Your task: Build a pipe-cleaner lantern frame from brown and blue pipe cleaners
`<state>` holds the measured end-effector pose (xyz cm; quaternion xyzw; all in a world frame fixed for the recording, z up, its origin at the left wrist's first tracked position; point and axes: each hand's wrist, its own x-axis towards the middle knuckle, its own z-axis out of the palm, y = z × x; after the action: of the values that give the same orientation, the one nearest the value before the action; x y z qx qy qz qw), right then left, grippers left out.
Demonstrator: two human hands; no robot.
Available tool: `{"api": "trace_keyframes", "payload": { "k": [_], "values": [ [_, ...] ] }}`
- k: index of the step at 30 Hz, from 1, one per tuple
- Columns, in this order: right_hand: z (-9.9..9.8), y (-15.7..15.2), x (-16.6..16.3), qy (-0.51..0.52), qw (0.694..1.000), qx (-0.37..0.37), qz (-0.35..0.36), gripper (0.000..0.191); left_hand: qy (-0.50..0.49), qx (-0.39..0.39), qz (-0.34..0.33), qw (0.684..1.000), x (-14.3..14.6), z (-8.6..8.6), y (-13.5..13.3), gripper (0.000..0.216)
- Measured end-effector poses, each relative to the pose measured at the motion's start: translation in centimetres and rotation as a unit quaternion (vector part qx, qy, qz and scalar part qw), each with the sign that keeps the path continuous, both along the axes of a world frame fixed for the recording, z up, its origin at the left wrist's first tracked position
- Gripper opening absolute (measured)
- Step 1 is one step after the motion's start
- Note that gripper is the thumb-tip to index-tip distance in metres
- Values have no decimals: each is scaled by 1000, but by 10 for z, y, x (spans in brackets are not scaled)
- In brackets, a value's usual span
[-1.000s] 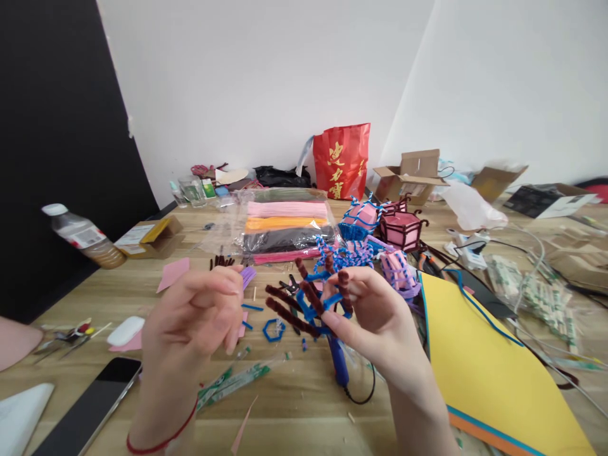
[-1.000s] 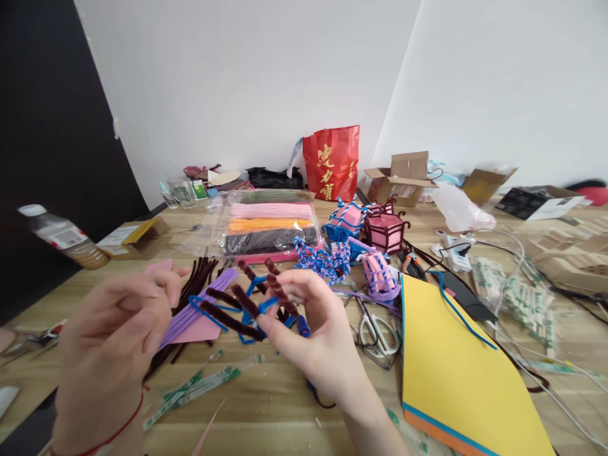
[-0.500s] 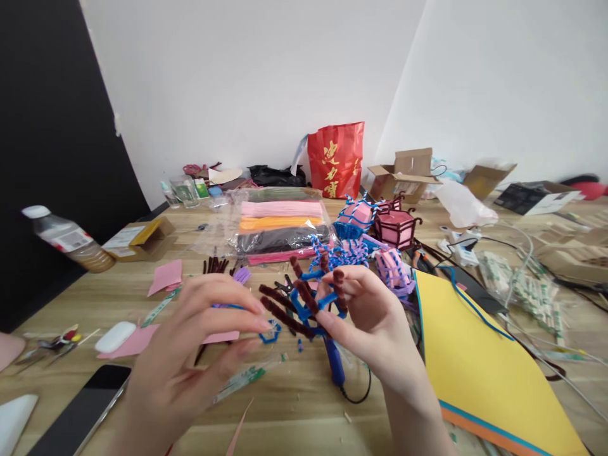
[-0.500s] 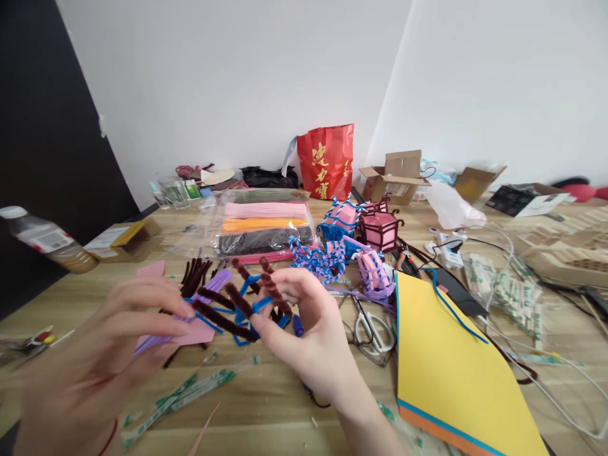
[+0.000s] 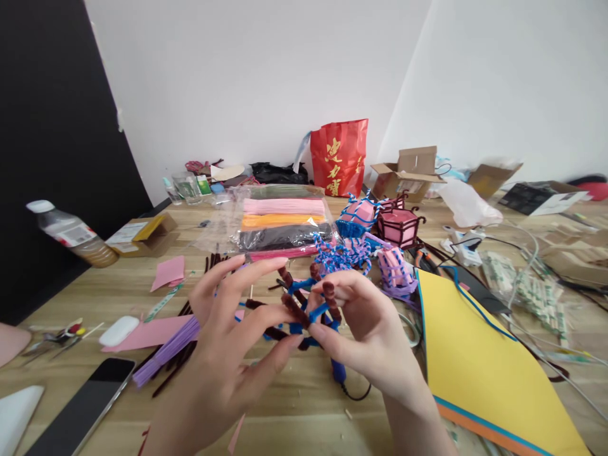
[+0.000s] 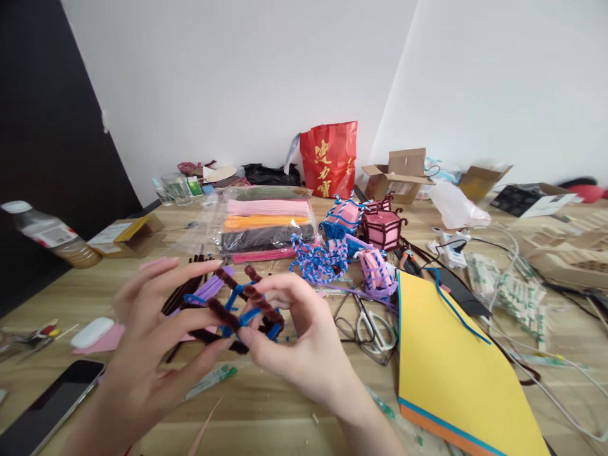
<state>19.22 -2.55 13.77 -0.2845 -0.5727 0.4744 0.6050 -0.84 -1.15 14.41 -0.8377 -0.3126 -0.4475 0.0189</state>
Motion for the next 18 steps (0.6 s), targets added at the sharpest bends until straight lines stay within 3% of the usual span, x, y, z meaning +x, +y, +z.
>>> {"api": "trace_keyframes", "payload": {
  "k": [10,18],
  "values": [
    [0,3,-1,16,1000,3,-22,26,-82,-45,-1,996,10,3,-4,8],
    [-1,4,-1,31,999,-13,-12,28,-112,-74,-18,991,9,3,-3,3]
  ]
}}
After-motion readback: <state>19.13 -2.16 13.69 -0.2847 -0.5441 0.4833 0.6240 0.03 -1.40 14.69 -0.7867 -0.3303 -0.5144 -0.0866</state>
